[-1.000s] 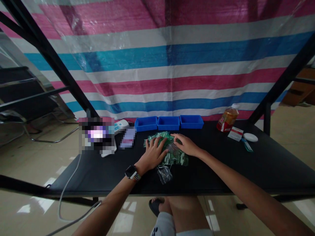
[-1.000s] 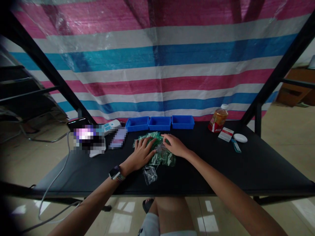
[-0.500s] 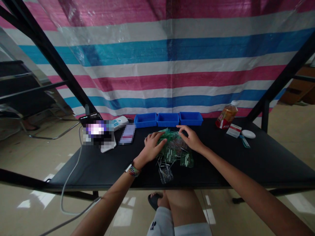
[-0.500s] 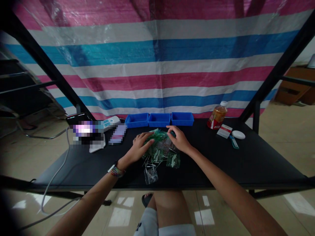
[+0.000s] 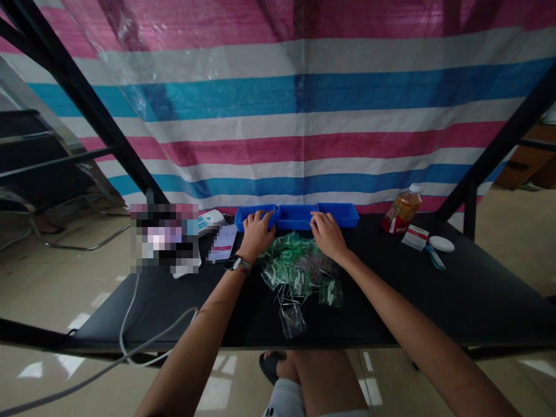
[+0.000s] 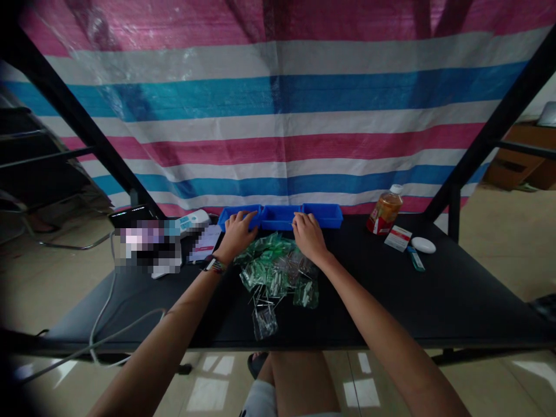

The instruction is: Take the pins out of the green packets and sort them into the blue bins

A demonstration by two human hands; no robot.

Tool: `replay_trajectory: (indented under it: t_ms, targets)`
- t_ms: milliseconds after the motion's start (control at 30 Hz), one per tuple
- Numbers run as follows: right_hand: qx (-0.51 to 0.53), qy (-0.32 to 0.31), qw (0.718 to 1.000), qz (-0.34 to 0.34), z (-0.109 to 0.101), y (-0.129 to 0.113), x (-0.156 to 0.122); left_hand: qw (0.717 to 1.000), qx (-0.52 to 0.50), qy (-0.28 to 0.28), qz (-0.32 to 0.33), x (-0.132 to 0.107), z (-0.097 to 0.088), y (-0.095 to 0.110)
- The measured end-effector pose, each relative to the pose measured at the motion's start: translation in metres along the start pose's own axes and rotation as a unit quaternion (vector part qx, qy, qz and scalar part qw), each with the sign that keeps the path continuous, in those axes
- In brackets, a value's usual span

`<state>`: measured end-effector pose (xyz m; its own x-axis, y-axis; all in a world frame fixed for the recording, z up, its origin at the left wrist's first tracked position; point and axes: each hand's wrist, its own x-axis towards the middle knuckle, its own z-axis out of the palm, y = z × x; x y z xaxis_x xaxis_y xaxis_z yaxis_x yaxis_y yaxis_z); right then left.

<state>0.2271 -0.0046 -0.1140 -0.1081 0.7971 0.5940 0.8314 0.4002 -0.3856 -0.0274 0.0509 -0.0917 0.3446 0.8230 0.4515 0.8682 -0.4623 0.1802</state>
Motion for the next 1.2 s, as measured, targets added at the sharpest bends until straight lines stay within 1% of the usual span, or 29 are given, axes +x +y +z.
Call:
replay_trajectory:
  t_ms: [67,167,267,367,500,667,833,1000,1133,1200]
  targets:
    - [-0.021,0.028,0.999,0.013,-0.002,0.008,-0.001,1.000,-0.012,-0.021,0.005,0.004,0.005,-0.007]
    - [-0.016,0.059,0.998,0.032,-0.005,0.024,-0.004,0.999,-0.016,-0.029,0.018,0.005,0.009,-0.012]
    - [0.011,0.052,0.998,0.040,-0.006,0.036,-0.009,0.999,-0.013,-0.031,0.033,0.002,0.009,-0.013]
    - [0.021,0.046,0.998,0.044,-0.006,0.040,-0.010,0.999,-0.023,-0.026,0.040,-0.001,0.011,-0.013]
    - [0.030,0.042,0.997,0.054,-0.007,0.041,-0.010,0.998,-0.048,-0.015,0.044,-0.001,0.012,-0.013]
    - [0.033,0.035,0.997,0.059,-0.008,0.044,-0.010,0.996,-0.075,-0.022,0.050,0.003,0.011,-0.010]
    - [0.024,0.032,0.997,0.063,-0.009,0.040,-0.008,0.994,-0.088,-0.014,0.057,0.004,0.014,-0.011]
    - [0.016,0.033,0.997,0.067,-0.008,0.034,-0.006,0.995,-0.077,0.003,0.060,0.007,0.017,-0.014]
    - [0.010,0.038,0.997,0.068,-0.008,0.028,-0.005,0.996,-0.049,0.021,0.070,0.007,0.015,-0.015]
    - [0.011,0.048,0.997,0.063,-0.011,0.023,-0.004,0.997,-0.033,0.030,0.065,0.006,0.013,-0.013]
